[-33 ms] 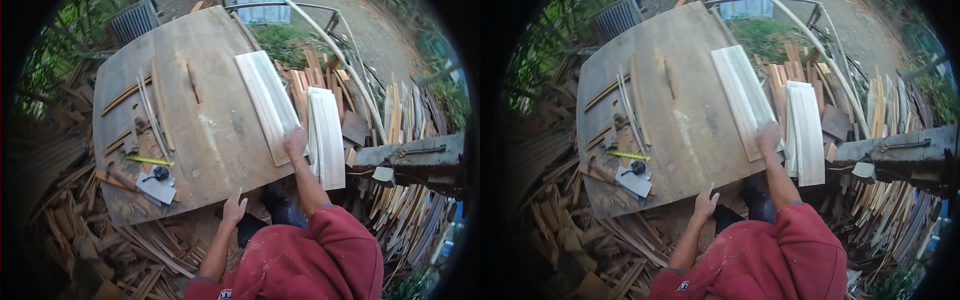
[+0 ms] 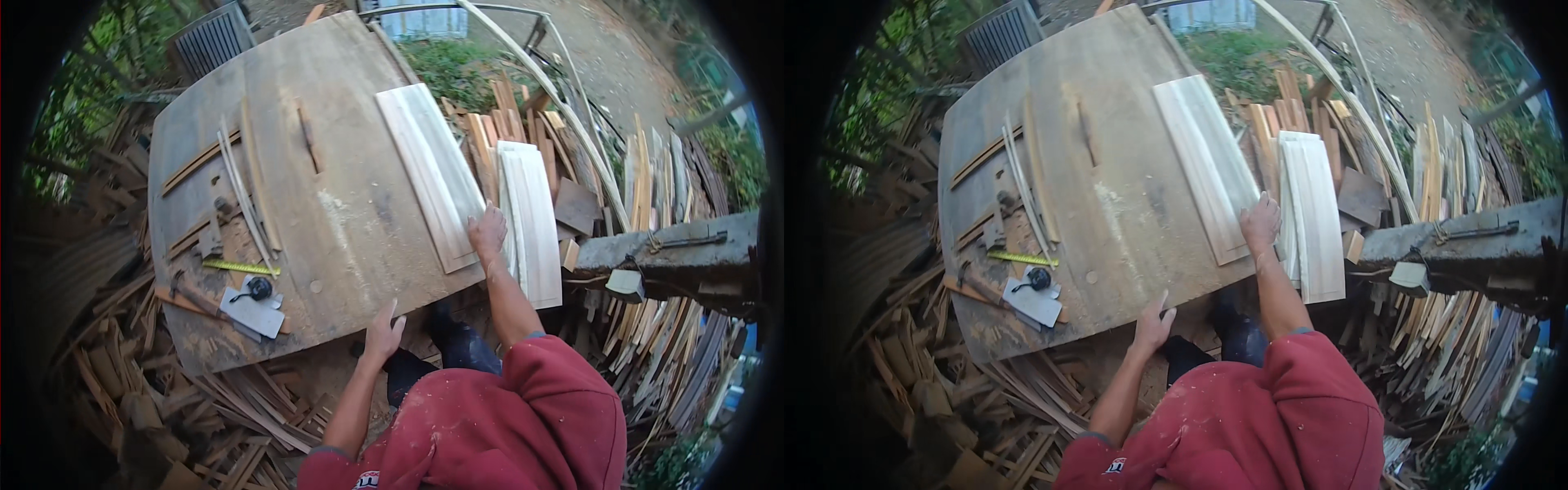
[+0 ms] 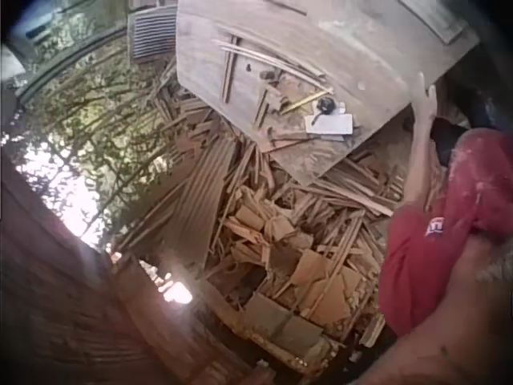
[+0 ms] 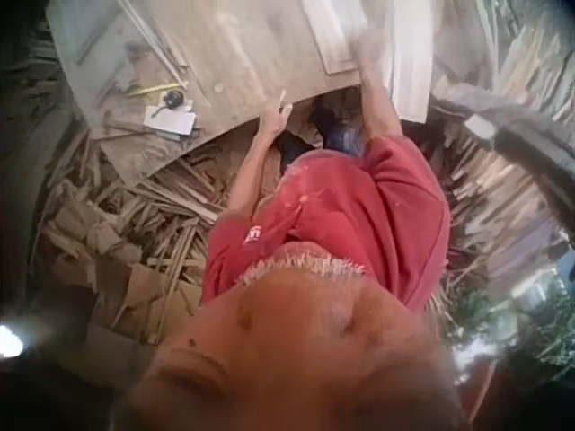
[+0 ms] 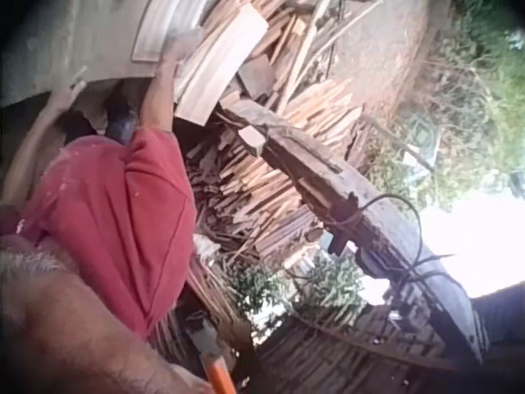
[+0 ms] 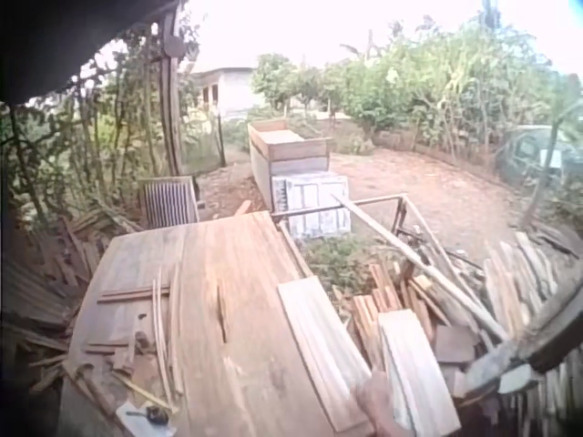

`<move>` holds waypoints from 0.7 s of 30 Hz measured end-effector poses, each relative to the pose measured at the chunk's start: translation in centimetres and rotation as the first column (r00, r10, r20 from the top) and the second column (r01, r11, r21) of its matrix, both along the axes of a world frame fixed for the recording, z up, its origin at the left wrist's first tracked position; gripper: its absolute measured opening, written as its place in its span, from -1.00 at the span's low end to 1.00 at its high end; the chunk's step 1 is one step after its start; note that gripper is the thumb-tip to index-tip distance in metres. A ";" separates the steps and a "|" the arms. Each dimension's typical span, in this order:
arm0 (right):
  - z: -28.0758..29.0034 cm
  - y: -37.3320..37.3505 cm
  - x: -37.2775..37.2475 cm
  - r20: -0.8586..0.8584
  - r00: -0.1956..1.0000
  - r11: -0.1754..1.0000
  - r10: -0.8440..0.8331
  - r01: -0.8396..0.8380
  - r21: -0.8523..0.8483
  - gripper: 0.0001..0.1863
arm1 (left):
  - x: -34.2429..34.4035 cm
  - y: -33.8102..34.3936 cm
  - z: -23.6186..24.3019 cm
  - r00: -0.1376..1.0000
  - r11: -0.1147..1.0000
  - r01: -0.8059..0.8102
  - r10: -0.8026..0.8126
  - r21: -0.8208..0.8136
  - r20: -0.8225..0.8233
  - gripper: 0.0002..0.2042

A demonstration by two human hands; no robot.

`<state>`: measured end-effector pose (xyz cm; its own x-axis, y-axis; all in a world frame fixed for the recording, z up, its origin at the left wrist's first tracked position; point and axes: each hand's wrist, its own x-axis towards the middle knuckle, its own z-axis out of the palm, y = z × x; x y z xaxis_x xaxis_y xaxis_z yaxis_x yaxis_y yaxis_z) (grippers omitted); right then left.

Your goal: The person places a wood piece onto a table saw, guides it through the blade to cut off a thin strip, and then runs a hand along the cut edge. They repeat this with other wood pieces and then move a large wooden board.

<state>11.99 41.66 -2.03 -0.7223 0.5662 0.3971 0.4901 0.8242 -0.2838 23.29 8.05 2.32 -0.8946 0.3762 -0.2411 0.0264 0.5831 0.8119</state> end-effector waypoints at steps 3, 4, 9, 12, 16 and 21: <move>-1.8 7.3 1.0 0.428 0.876 0.927 0.221 -0.053 -0.370 -0.50 | -6.1 8.7 -0.6 0.946 0.979 -0.102 0.041 0.175 0.321 -0.39; -1.9 6.3 0.5 0.367 0.906 0.941 0.210 -0.085 -0.328 -0.49 | -7.8 10.3 -2.0 0.935 0.954 -0.171 0.077 0.248 0.347 -0.33; -1.7 5.2 -1.0 0.375 0.917 0.960 0.133 -0.025 -0.278 -0.36 | -11.8 18.5 -3.5 0.814 0.894 -0.393 0.230 0.215 0.534 -0.25; -0.7 4.5 -1.2 0.288 0.958 0.945 -0.003 0.097 -0.313 -0.37 | -11.9 20.6 -3.8 0.735 0.831 -0.519 0.315 0.199 0.600 -0.20; 1.9 7.1 -1.4 0.372 0.927 0.737 -0.041 0.280 -0.615 -0.42 | -11.1 22.2 -0.5 0.556 0.700 -0.680 0.295 0.220 0.777 -0.17; 2.0 14.7 3.3 0.408 0.908 0.713 0.093 0.225 -0.664 -0.36 | -7.1 26.0 1.6 0.580 0.759 -0.573 0.109 0.309 0.808 -0.23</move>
<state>15.32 56.35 -0.03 -0.6685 0.6128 -0.4215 0.7309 0.4364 -0.5248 16.18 34.01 3.88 -0.5943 0.3426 -0.7276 -0.7893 -0.0754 0.6093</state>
